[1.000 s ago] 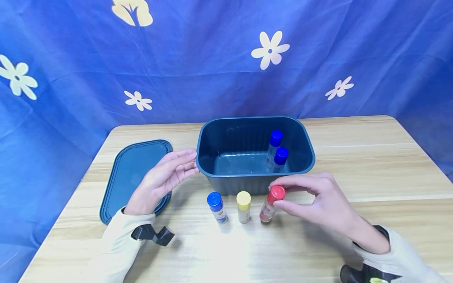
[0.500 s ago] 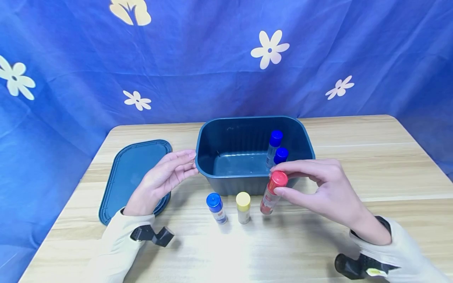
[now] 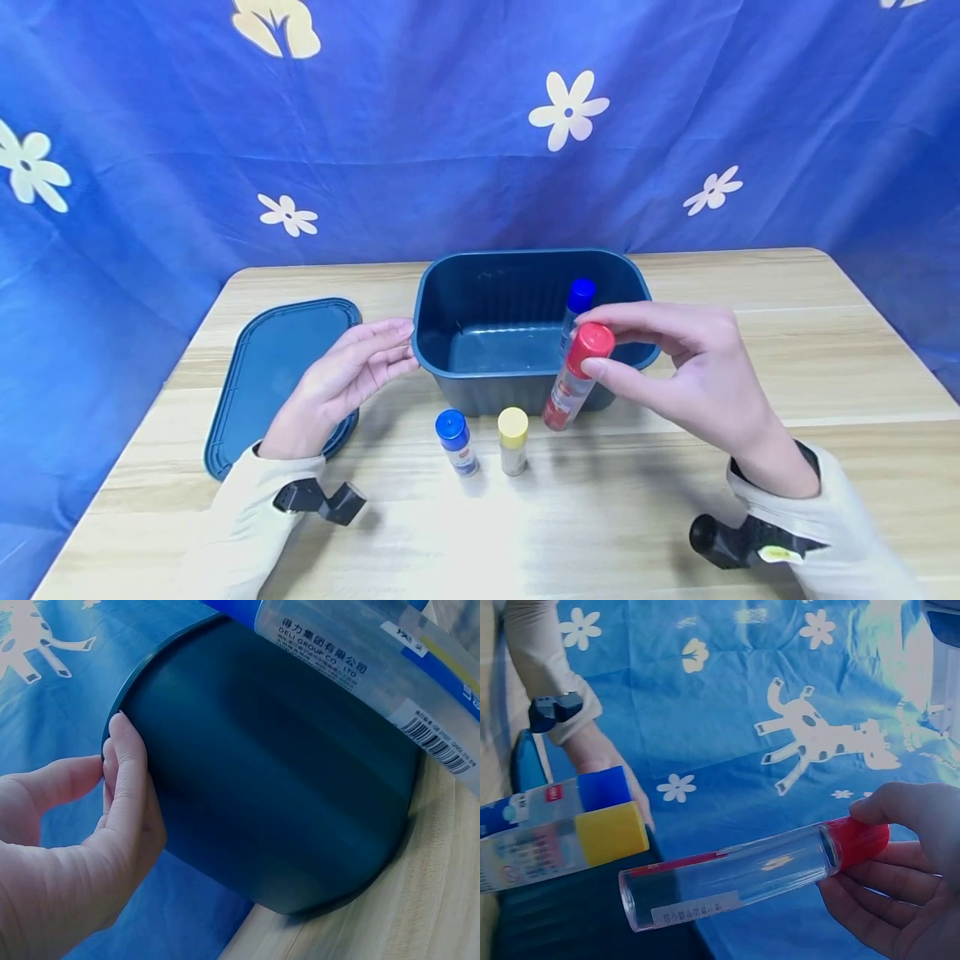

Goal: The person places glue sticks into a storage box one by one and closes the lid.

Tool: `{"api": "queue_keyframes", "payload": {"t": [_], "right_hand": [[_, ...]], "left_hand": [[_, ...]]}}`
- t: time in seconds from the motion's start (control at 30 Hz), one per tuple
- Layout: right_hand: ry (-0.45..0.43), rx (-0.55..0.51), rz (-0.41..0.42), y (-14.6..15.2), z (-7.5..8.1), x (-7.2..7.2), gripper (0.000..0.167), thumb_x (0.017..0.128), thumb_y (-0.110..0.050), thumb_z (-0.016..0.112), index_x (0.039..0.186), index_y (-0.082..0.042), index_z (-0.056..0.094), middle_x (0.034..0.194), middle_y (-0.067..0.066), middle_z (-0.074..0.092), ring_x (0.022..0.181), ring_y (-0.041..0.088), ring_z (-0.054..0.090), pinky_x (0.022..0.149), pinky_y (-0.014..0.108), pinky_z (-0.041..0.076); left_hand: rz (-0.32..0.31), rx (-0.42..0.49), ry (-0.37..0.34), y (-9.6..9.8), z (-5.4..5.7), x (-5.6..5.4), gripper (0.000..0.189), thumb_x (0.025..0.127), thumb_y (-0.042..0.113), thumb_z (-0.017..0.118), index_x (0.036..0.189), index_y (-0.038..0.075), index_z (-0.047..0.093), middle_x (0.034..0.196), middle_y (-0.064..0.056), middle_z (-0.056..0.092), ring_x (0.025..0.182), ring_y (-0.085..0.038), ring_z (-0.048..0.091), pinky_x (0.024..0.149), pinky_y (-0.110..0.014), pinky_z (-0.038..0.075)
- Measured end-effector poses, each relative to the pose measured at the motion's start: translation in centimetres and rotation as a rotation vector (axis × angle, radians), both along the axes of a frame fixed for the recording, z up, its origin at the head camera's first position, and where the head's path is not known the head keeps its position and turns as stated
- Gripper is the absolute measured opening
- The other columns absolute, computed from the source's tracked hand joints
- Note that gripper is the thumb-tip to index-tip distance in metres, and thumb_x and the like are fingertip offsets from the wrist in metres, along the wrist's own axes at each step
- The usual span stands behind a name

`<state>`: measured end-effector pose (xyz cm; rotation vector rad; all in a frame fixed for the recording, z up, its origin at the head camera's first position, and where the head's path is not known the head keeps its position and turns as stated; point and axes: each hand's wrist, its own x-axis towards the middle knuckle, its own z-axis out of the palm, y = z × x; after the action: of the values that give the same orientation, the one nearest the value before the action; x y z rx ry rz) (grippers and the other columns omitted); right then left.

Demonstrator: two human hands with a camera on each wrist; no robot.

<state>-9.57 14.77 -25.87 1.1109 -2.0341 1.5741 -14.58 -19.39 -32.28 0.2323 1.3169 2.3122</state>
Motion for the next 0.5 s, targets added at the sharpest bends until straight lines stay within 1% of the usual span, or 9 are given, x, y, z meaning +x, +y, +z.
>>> {"api": "queue_keyframes", "payload": {"t": [0.07, 0.23, 0.3, 0.5], "right_hand": [[-0.001, -0.018, 0.002, -0.1, 0.3, -0.2, 0.042, 0.067, 0.020, 0.075, 0.105, 0.006, 0.070, 0.097, 0.012, 0.072, 0.086, 0.018, 0.068, 0.081, 0.027, 0.057], [-0.011, 0.005, -0.071, -0.2, 1.1, -0.3, 0.041, 0.069, 0.019, 0.075, 0.106, 0.002, 0.071, 0.099, 0.012, 0.072, 0.088, 0.019, 0.068, 0.083, 0.027, 0.056], [-0.015, -0.002, -0.084, -0.3, 1.3, -0.5, 0.040, 0.070, 0.018, 0.074, 0.106, 0.002, 0.071, 0.100, 0.013, 0.072, 0.089, 0.019, 0.068, 0.083, 0.027, 0.056], [-0.018, -0.086, -0.041, -0.4, 1.7, -1.2, 0.034, 0.072, 0.020, 0.071, 0.104, 0.008, 0.069, 0.097, 0.016, 0.071, 0.086, 0.020, 0.069, 0.083, 0.028, 0.056]], "left_hand": [[-0.001, 0.004, -0.001, 0.0, 0.0, 0.0, 0.019, 0.101, 0.001, 0.047, 0.107, -0.002, 0.064, 0.095, -0.010, 0.067, 0.087, -0.017, 0.066, 0.084, -0.027, 0.056], [-0.006, 0.016, -0.004, 0.1, 0.0, 0.0, 0.018, 0.101, 0.001, 0.047, 0.109, -0.004, 0.062, 0.095, -0.011, 0.067, 0.087, -0.017, 0.066, 0.084, -0.028, 0.056], [-0.007, 0.020, -0.006, 0.0, -0.1, -0.1, 0.018, 0.101, 0.001, 0.046, 0.110, -0.005, 0.062, 0.095, -0.011, 0.067, 0.087, -0.017, 0.066, 0.084, -0.028, 0.056], [-0.002, 0.010, -0.010, 0.0, 0.0, 0.0, 0.018, 0.100, 0.001, 0.047, 0.109, -0.005, 0.062, 0.095, -0.011, 0.067, 0.086, -0.017, 0.066, 0.085, -0.028, 0.056]]}}
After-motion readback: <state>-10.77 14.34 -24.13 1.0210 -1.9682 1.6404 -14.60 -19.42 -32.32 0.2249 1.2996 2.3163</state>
